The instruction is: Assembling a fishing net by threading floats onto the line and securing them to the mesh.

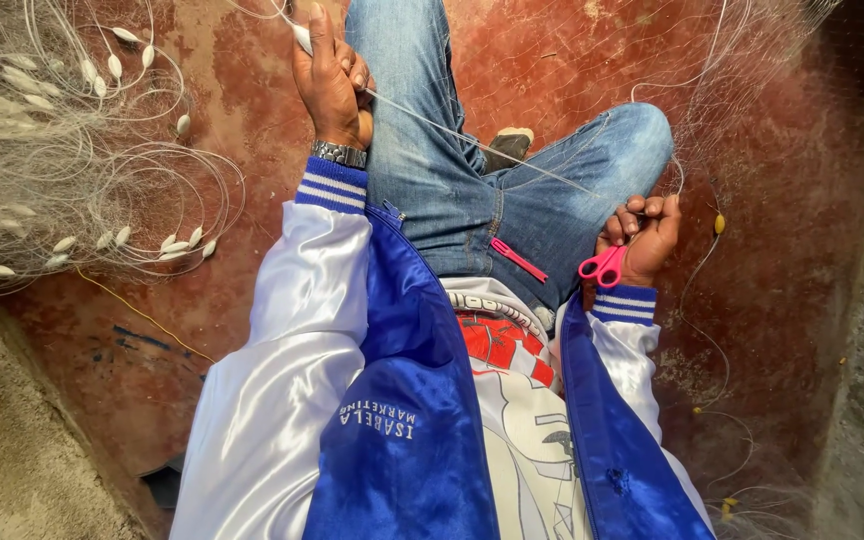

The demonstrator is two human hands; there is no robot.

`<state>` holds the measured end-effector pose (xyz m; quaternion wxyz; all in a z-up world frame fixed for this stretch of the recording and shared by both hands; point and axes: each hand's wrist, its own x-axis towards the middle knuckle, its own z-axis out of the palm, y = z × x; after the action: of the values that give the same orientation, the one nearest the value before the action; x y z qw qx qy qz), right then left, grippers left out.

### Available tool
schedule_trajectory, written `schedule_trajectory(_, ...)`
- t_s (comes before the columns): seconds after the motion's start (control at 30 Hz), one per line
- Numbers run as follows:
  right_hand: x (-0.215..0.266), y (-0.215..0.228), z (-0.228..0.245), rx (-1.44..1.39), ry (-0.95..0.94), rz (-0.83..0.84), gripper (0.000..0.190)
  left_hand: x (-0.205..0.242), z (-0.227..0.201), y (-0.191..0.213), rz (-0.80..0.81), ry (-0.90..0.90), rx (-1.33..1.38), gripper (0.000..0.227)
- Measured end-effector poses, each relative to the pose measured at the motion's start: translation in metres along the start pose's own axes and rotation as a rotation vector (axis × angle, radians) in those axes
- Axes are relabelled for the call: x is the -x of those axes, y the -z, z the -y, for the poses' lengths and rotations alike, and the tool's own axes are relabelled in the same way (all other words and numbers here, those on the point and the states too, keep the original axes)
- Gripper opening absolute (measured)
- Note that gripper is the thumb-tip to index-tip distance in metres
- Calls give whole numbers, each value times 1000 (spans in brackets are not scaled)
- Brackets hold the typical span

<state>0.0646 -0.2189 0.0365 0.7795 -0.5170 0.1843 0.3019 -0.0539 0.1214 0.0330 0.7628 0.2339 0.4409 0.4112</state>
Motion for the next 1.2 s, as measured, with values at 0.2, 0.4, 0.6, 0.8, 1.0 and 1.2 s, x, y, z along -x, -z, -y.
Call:
schedule_trajectory(0.2,-4,-1,2,13,23,7,35,18,-9,-12,-56,23,16,35)
schedule_trajectory(0.4,-7,-10,8,34,59,4,40,51,32,-33,201,307,252,39)
schedule_trajectory(0.6,8,-34,-5,444,-30,324,47,87,94,-38,489,799,141,22)
schedule_trajectory(0.8,-6,-18,-17,160,-50,590,40,83,104,-28,802,849,-231,31)
schedule_trajectory(1.0,14,-43,-8,290,-134,462,28,78,97,-34,770,632,-206,28)
schedule_trajectory(1.2,18,-65,-5,666,-192,476,45,80,87,-35,684,733,58,31)
